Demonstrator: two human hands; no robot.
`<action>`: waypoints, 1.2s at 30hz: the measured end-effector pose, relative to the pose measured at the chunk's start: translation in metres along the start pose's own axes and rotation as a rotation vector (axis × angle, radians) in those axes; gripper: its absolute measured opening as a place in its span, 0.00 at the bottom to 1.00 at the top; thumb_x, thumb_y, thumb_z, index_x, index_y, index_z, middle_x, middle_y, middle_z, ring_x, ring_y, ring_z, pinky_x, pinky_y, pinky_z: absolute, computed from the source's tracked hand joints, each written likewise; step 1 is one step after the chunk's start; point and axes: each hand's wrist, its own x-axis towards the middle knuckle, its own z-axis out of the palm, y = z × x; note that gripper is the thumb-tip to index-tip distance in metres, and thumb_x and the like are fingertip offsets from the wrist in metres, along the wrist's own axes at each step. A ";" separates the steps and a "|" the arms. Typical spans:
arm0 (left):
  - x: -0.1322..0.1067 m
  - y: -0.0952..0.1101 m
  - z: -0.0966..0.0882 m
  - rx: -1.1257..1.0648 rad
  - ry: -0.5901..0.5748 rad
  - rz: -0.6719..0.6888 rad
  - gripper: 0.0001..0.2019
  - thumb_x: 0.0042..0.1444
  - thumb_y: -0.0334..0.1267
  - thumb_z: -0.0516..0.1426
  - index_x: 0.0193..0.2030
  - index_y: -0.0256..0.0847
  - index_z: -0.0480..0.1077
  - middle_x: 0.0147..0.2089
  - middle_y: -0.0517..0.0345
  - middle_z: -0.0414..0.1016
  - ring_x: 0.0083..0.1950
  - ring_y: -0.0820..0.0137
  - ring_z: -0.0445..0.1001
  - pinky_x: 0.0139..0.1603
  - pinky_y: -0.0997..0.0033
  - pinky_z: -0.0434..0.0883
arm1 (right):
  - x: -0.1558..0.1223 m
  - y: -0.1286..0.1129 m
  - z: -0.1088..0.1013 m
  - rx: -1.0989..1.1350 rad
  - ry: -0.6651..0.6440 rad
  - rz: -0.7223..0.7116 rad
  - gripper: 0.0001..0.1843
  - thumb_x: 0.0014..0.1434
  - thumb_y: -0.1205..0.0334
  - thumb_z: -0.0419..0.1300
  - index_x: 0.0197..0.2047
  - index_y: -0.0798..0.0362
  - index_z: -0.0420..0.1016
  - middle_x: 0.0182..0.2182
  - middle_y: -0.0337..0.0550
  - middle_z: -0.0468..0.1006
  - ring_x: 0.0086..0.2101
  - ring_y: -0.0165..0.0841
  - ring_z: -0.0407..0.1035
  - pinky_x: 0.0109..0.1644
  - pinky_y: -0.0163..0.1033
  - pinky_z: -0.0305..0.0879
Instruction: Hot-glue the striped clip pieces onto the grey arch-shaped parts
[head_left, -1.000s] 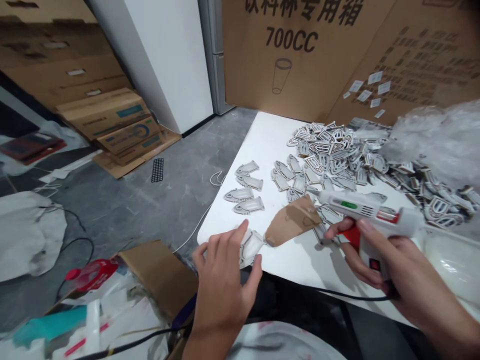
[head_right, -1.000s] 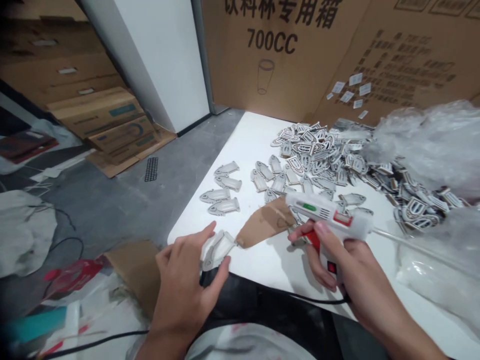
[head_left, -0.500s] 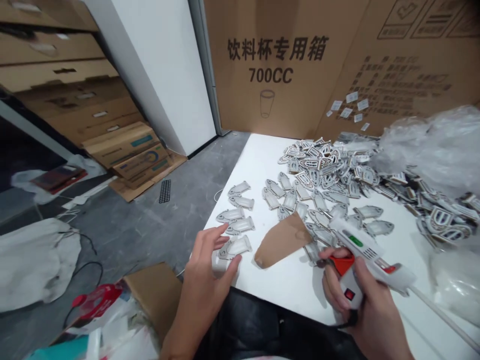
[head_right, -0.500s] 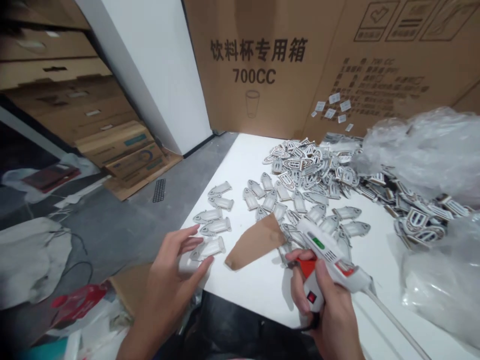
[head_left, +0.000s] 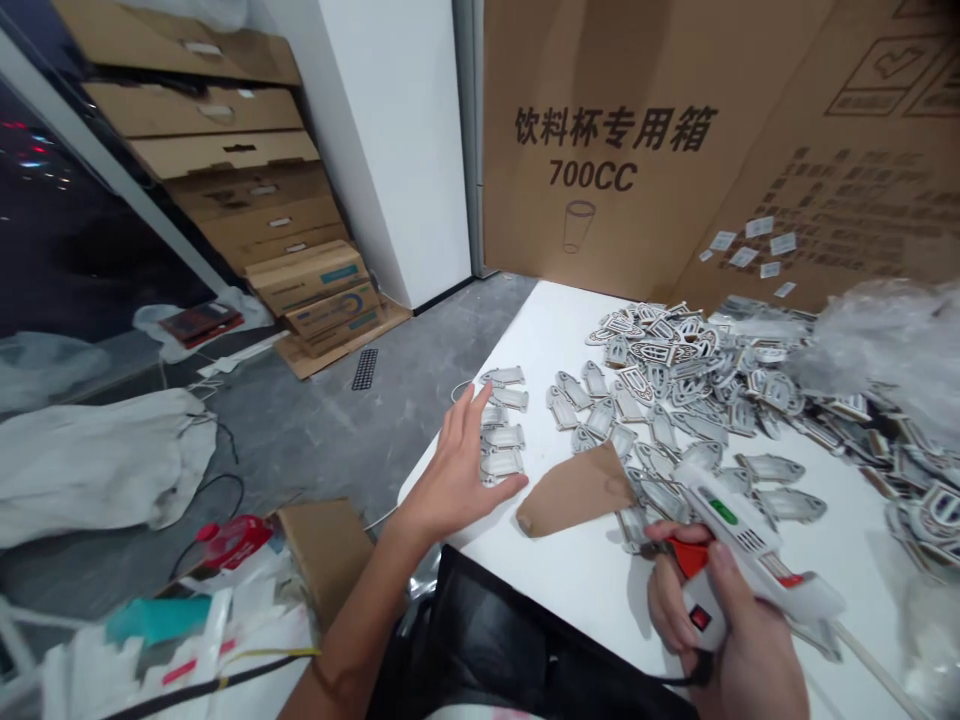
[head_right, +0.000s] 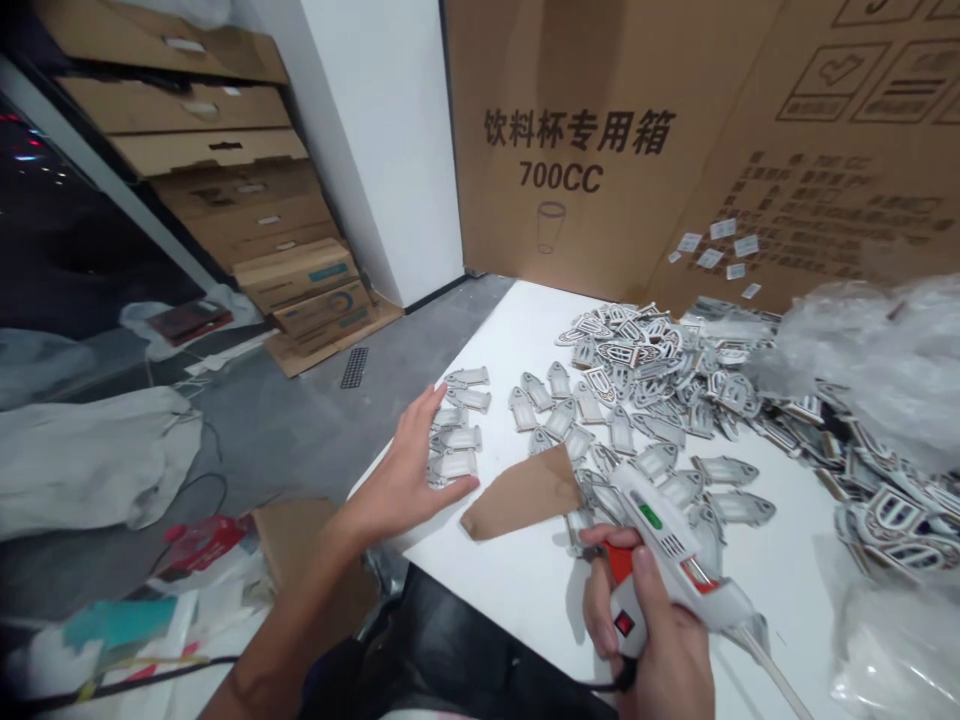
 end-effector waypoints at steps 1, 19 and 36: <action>0.005 0.000 -0.001 -0.003 -0.020 -0.011 0.58 0.58 0.49 0.70 0.83 0.50 0.35 0.85 0.38 0.36 0.85 0.45 0.39 0.80 0.36 0.54 | -0.001 -0.001 0.001 0.005 -0.001 -0.008 0.18 0.70 0.43 0.62 0.45 0.50 0.76 0.15 0.32 0.64 0.16 0.27 0.52 0.18 0.31 0.44; 0.131 -0.039 -0.008 -0.006 -0.403 0.036 0.72 0.43 0.69 0.71 0.84 0.41 0.37 0.86 0.39 0.32 0.85 0.39 0.28 0.82 0.34 0.41 | -0.008 -0.011 0.011 -0.167 -0.051 0.023 0.26 0.68 0.37 0.62 0.49 0.53 0.77 0.14 0.32 0.64 0.17 0.26 0.53 0.20 0.28 0.42; 0.271 -0.055 0.017 -0.051 -0.438 0.238 0.69 0.38 0.57 0.76 0.83 0.49 0.44 0.85 0.41 0.40 0.83 0.42 0.47 0.80 0.37 0.52 | 0.002 -0.005 0.012 -0.356 -0.036 0.054 0.35 0.64 0.27 0.60 0.44 0.54 0.80 0.11 0.31 0.62 0.16 0.30 0.55 0.28 0.36 0.62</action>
